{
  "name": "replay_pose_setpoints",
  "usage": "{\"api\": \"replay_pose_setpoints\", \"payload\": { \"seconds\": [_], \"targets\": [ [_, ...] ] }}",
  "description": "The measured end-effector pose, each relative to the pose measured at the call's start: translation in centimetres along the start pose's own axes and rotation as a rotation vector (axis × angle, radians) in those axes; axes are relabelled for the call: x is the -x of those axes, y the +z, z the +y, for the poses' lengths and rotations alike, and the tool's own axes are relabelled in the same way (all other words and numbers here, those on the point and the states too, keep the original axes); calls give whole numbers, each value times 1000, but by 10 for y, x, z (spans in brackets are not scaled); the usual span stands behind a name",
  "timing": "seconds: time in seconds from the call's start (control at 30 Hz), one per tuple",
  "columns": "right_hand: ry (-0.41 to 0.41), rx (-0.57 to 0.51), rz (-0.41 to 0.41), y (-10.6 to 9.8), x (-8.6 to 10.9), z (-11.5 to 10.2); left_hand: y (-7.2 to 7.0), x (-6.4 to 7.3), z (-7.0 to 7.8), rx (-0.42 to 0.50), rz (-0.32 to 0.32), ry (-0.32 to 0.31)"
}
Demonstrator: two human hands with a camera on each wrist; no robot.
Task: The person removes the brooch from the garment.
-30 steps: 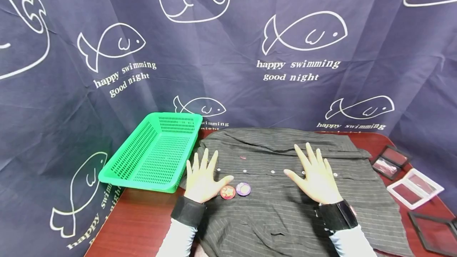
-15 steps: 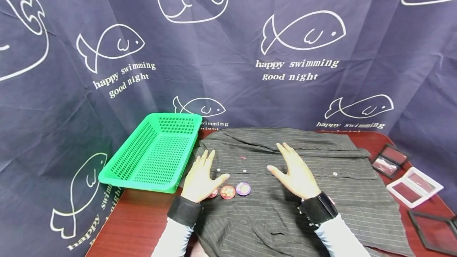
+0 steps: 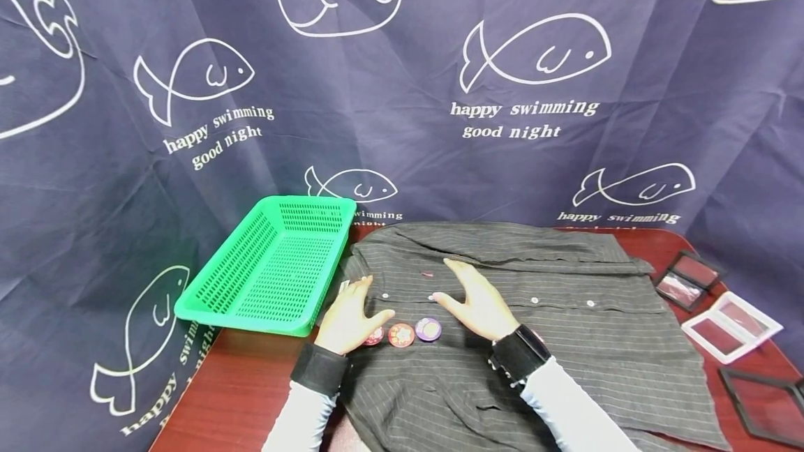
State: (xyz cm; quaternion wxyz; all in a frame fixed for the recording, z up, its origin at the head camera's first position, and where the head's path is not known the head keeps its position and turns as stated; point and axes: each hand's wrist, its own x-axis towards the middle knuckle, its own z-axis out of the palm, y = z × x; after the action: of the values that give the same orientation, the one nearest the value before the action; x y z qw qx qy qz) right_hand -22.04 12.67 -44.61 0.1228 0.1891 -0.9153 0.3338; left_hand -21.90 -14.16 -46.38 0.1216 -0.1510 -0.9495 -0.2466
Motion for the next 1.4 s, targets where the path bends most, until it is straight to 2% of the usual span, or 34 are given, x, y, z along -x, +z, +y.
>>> {"api": "replay_pose_setpoints", "payload": {
  "seconds": [0.17,0.63,1.1,1.4],
  "targets": [
    [-13,-35,-41,17,-5,-7,3,4,-5,-32,-31,-31],
    [-29,-125,-135,53,-14,-31,13,7,-25,-50,-51,-9],
    [-126,-128,-198,83,-17,-40,14,14,-30,33,-91,2],
    [-121,-89,-234,91,-19,-45,5,15,-22,58,-165,-22]
  ]
}}
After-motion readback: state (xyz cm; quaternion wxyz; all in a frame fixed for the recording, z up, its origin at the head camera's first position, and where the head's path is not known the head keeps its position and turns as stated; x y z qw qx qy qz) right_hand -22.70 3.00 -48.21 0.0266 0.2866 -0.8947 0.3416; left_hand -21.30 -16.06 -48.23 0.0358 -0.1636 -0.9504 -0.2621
